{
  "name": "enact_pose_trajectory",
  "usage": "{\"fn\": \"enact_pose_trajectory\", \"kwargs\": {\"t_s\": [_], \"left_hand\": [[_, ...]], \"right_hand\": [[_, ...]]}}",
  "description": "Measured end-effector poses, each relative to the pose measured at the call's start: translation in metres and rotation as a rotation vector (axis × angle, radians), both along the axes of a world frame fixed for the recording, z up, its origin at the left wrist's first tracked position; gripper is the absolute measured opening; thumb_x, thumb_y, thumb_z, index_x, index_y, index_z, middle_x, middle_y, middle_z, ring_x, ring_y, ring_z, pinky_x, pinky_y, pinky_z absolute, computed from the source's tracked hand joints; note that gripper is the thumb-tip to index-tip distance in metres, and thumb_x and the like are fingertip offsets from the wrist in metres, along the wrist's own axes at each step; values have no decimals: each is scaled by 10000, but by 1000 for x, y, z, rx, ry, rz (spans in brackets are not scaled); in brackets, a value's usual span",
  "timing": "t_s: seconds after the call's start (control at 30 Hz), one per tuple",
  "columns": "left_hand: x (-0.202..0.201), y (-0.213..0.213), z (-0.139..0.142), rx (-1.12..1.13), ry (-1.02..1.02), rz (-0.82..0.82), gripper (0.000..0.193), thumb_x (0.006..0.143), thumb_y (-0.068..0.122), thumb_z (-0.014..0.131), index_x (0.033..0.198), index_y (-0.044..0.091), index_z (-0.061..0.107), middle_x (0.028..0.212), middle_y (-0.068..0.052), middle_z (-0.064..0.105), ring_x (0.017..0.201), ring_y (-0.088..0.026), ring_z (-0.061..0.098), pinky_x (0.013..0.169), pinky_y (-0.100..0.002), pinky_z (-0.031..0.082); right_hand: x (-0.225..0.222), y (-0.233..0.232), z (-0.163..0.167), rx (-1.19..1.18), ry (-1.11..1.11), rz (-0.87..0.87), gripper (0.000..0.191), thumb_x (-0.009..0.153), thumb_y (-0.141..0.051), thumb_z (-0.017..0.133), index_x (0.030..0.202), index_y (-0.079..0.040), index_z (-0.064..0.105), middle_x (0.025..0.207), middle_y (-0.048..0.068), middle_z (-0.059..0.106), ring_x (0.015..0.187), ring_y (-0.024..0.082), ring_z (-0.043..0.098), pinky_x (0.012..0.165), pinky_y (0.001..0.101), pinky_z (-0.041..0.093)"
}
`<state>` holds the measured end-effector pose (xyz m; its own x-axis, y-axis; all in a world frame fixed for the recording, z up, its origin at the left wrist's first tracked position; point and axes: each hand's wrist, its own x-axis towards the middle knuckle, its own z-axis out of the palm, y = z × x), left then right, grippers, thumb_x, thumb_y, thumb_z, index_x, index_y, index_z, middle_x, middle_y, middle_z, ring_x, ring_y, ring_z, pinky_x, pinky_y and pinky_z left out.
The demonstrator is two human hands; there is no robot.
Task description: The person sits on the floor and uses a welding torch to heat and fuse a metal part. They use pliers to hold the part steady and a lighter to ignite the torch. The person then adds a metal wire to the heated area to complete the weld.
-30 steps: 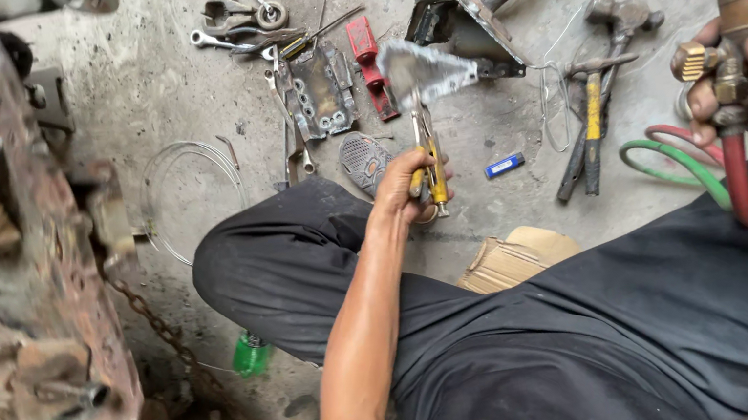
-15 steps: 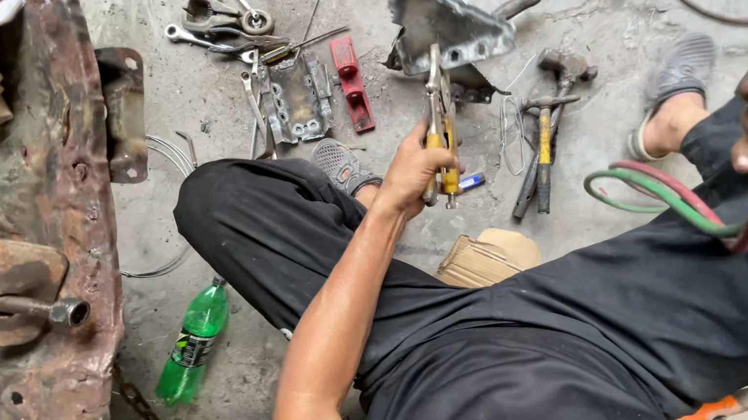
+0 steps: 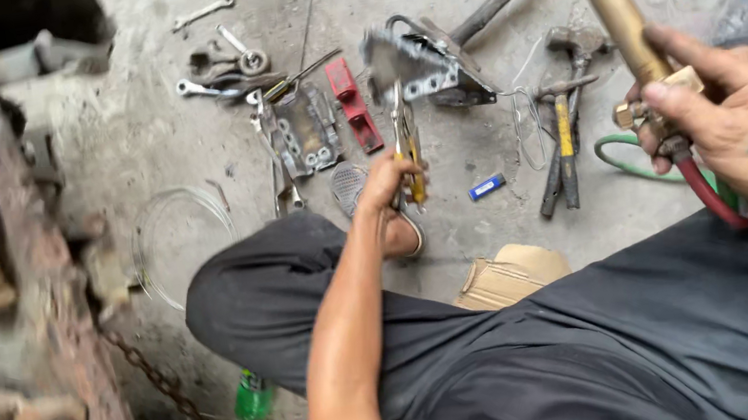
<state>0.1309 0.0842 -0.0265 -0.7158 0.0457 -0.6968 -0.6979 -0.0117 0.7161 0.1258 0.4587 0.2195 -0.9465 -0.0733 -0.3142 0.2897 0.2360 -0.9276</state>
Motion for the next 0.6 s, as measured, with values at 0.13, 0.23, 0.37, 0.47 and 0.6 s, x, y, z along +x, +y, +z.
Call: {"fn": "enact_pose_trajectory", "kwargs": {"t_s": [0.13,0.23,0.37,0.47,0.6], "left_hand": [[18,13,-26,127,-252,69,389,729,83,637,1117,108,639,895,-75,712,721,-224,699,525,-388,544],[17,10,-41,56,-121,-41,417,756,33,698,1172,5,699,904,-134,694,711,-249,698,600,-353,569],[17,9,-52,108,-222,48,523,714,22,650,1235,70,672,891,-122,700,679,-231,678,575,-353,555],[19,9,-59,90,-206,41,558,710,16,644,1266,62,672,913,-134,724,712,-218,702,633,-326,580],[14,5,-63,113,-136,11,560,722,13,645,1281,28,671,919,-138,718,727,-199,702,655,-321,585]], "right_hand": [[17,25,-26,37,-67,-5,575,1038,-17,571,1606,-16,479,1082,173,687,751,189,652,575,323,577],[22,36,-55,-118,-34,-55,603,1070,-33,539,1667,-39,457,1160,126,671,729,172,644,565,291,570],[15,39,-86,-70,-171,-39,535,1084,-38,541,1615,-45,472,1044,187,663,701,213,654,555,331,581],[12,35,-91,-110,-207,-8,491,1094,-26,557,1581,-26,489,1038,222,653,718,233,665,584,340,599],[16,24,-82,-109,-179,5,607,1035,-14,538,1634,-58,456,1232,175,640,747,203,645,571,308,569]]}}
